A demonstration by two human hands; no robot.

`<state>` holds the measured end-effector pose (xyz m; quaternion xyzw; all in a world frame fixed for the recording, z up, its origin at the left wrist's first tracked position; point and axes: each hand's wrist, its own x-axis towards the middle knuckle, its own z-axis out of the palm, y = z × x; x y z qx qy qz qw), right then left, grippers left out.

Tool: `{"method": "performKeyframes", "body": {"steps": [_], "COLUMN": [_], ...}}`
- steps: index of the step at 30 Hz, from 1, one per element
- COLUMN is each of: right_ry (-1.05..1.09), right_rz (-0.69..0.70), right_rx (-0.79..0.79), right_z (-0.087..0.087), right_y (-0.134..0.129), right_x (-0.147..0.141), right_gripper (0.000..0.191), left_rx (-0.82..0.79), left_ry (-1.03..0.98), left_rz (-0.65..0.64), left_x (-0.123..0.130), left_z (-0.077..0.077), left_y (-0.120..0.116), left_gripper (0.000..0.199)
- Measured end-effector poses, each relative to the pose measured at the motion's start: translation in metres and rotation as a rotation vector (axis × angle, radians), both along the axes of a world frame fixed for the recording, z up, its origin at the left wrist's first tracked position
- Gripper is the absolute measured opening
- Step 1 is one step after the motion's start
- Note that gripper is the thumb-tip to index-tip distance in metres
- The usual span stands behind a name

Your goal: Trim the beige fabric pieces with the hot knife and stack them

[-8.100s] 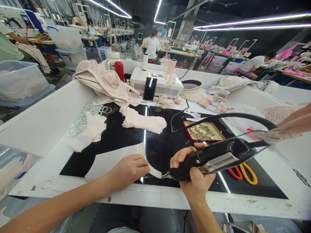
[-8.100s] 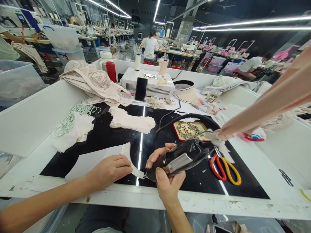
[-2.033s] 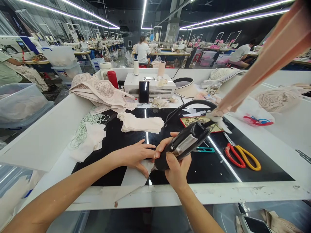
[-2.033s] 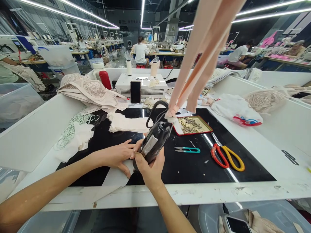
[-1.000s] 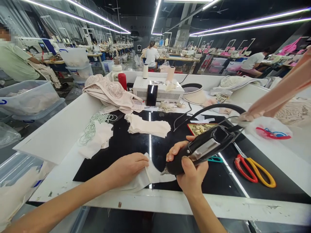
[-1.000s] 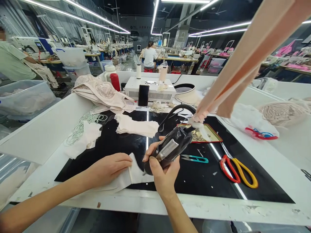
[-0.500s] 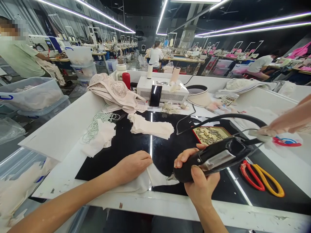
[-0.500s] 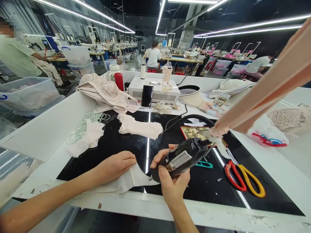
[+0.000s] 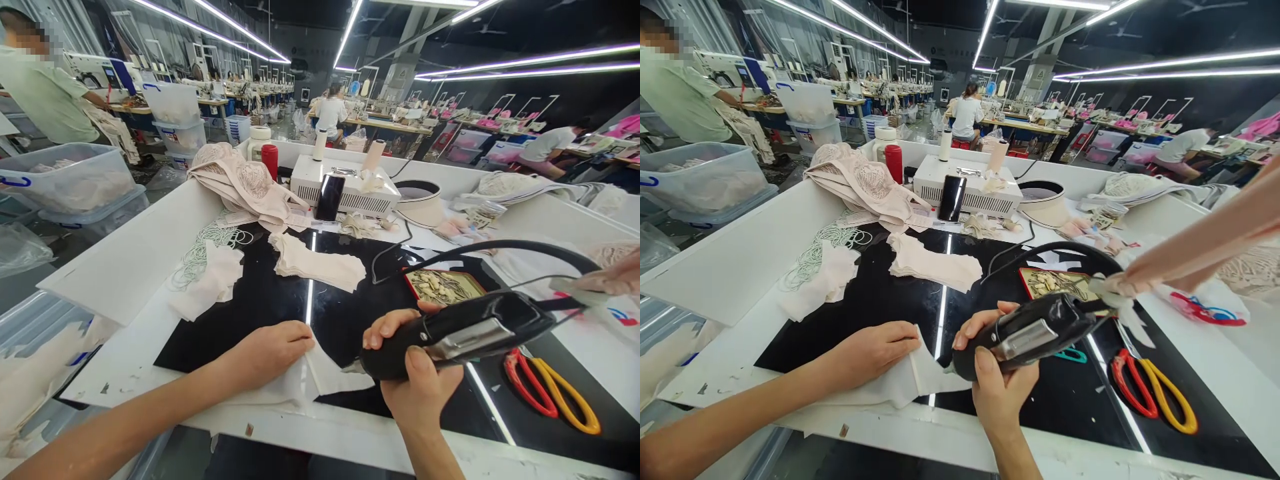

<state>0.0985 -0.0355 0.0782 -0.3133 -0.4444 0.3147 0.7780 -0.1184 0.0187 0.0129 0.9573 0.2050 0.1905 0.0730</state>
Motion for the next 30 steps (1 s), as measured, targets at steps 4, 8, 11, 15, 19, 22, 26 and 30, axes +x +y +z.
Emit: {"method": "performKeyframes", "body": {"steps": [4,8,11,15,19,22,26,30], "right_ry": [0.029,0.047,0.047,0.033,0.021,0.023,0.016,0.017], "right_rz": [0.014,0.022,0.021,0.008,0.001,0.009,0.01,0.008], "right_rx": [0.018,0.005,-0.007,-0.013,-0.01,-0.009,-0.015,0.009], "right_z": [0.003,0.003,0.002,-0.001,-0.003,-0.004,-0.001,0.003], "right_y": [0.022,0.041,0.049,0.052,0.052,0.053,0.052,0.047], "right_x": [-0.013,-0.024,-0.028,-0.03,-0.031,-0.032,-0.033,-0.029], "right_gripper": [0.038,0.038,0.038,0.042,0.043,0.042,0.035,0.037], "left_rx": [0.033,0.012,-0.001,0.019,0.028,0.031,0.031,0.032], "left_ry": [-0.076,-0.091,-0.071,-0.072,-0.074,-0.074,-0.091,-0.102], "left_rz": [0.006,0.004,0.012,0.013,0.013,0.02,0.016,0.027], "left_x": [0.0,0.002,0.004,0.005,0.005,0.005,0.005,0.005], "left_z": [-0.005,-0.009,-0.01,-0.01,-0.009,-0.009,-0.008,-0.007], "left_y": [-0.002,-0.003,-0.003,-0.004,-0.005,-0.005,-0.005,-0.005], "left_gripper": [0.027,0.025,0.024,0.025,0.024,0.025,0.025,0.023]}}
